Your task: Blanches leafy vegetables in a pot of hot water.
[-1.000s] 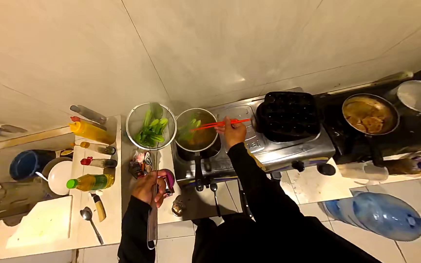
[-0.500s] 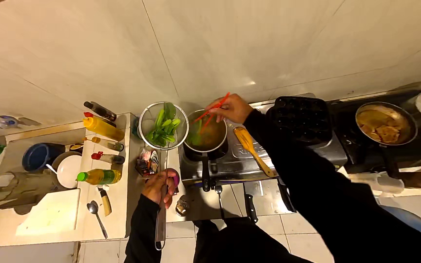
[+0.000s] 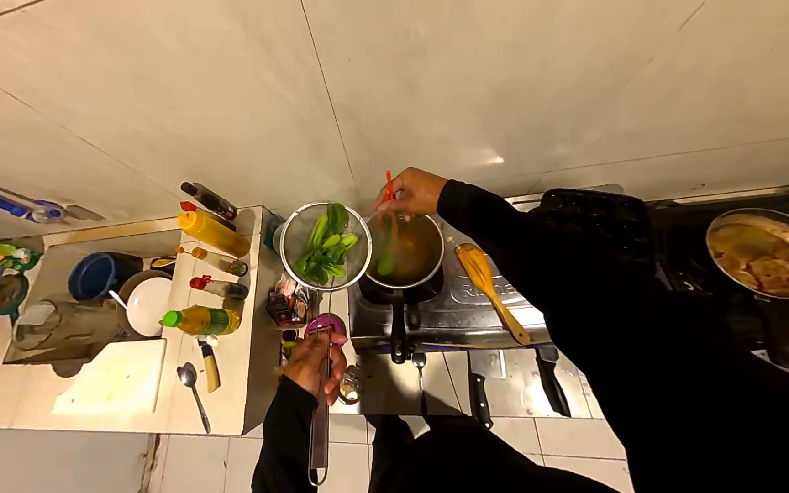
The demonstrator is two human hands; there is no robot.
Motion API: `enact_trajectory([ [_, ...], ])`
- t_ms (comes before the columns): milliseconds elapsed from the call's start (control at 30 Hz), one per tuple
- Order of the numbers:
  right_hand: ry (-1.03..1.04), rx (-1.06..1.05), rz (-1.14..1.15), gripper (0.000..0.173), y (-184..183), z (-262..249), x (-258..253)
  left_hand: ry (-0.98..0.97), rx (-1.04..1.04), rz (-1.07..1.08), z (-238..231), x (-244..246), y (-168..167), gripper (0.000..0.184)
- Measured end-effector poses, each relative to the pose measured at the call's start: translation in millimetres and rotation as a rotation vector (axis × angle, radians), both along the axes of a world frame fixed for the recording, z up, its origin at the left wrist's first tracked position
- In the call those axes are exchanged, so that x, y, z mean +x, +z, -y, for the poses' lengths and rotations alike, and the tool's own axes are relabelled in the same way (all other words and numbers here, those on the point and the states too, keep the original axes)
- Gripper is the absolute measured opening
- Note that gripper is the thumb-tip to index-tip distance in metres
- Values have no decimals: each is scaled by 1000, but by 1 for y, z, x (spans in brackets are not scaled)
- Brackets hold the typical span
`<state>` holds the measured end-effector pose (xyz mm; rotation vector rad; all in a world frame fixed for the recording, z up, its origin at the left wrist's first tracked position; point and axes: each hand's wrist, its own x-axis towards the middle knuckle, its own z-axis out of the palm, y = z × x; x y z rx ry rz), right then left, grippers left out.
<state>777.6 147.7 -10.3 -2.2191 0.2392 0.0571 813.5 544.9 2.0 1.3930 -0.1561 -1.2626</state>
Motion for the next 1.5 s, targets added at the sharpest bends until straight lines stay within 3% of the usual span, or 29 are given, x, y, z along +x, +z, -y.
enact_trajectory([
  [200,-208,81,305,21,-43,-19,-59,16,-42,13,-2,1,1,39],
  [400,-494,214,593,19,-86,-44,-65,-2,-38,23,-2,7,1,38],
  [533,-767,405,617,18,-96,-49,-63,4,-5,32,1,8,5,40],
  [767,-1048,745,578,18,-89,-40,-85,-25,1,29,3,6,5,41],
  [900,-1152,802,619,16,-69,-35,-104,-31,-18,16,5,7,0,40],
  [1067,-1098,794,703,12,-33,-28,-125,-80,42,29,17,7,-8,42],
  [1267,-958,651,800,15,33,-29,-133,-106,58,27,28,4,-18,43],
  [1367,-910,675,850,15,66,-32,-129,-168,34,-2,33,4,-23,42],
  [1500,-894,690,858,16,81,-41,-117,-236,-29,-78,40,-3,-25,42],
])
